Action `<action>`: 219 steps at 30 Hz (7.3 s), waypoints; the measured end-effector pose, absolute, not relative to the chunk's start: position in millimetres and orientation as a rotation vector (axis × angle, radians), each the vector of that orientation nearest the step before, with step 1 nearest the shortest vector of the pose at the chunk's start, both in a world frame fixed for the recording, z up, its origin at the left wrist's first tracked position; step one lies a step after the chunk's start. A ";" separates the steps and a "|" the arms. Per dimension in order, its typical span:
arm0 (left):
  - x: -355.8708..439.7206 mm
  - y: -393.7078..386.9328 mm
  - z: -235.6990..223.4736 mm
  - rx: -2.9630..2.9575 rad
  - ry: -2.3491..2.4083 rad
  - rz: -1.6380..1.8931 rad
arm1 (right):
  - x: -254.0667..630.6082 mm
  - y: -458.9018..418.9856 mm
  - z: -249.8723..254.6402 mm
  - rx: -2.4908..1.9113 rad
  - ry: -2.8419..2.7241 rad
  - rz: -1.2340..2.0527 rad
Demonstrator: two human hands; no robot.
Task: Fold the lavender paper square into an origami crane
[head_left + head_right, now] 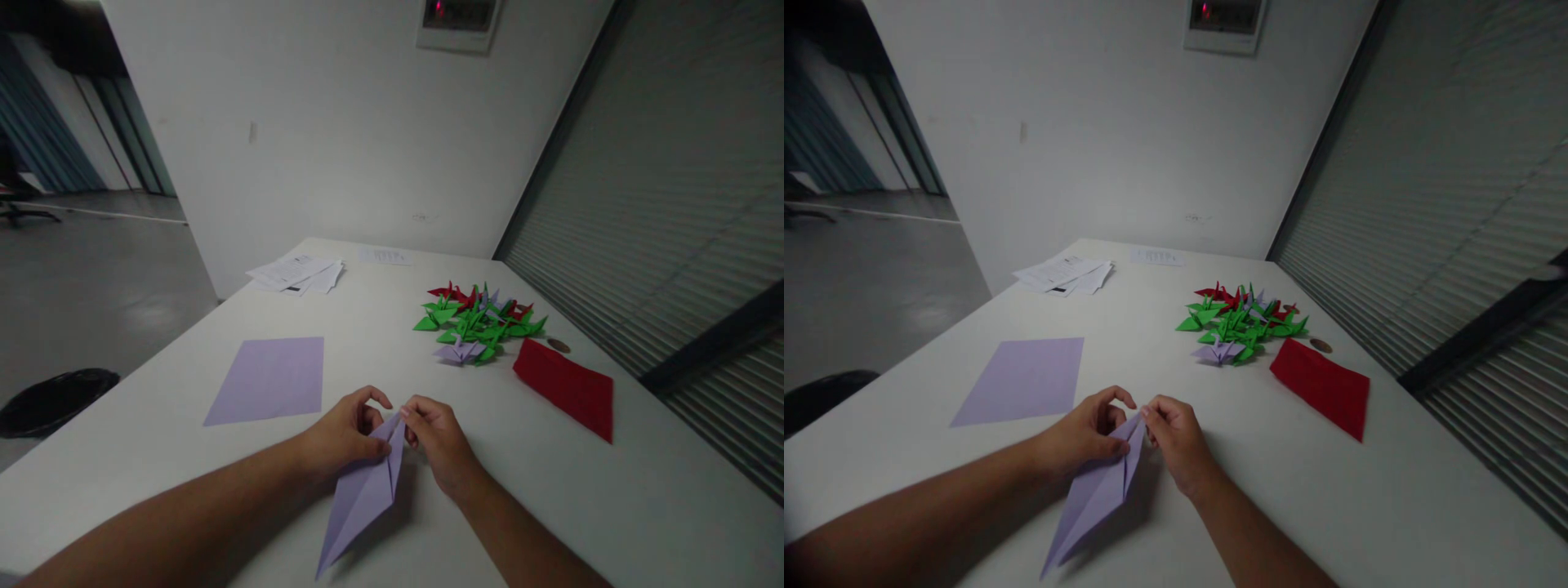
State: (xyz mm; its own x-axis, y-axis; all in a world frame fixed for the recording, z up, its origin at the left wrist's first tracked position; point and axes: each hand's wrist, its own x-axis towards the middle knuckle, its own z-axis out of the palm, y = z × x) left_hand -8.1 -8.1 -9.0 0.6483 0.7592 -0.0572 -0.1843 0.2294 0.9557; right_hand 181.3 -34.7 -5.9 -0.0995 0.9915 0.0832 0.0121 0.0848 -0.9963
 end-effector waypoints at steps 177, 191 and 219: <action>-18.8 11.8 -9.4 1.163 0.802 1.136 | 195.7 -21.0 -20.3 -1.290 -1.407 1.097; -18.0 12.0 -10.1 1.157 0.791 1.147 | 196.1 -20.9 -20.9 -1.297 -1.416 1.111; -17.7 10.3 -7.9 1.148 0.810 1.141 | 196.3 -20.3 -22.8 -1.311 -1.409 1.100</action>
State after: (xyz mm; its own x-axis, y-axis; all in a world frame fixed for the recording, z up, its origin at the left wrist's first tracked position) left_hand -17.7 10.3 -7.9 0.2608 0.9635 0.0597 -0.2609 0.0108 0.9653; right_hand 196.3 -20.3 -22.8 -0.0419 0.9984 0.0373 0.2058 0.0452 -0.9775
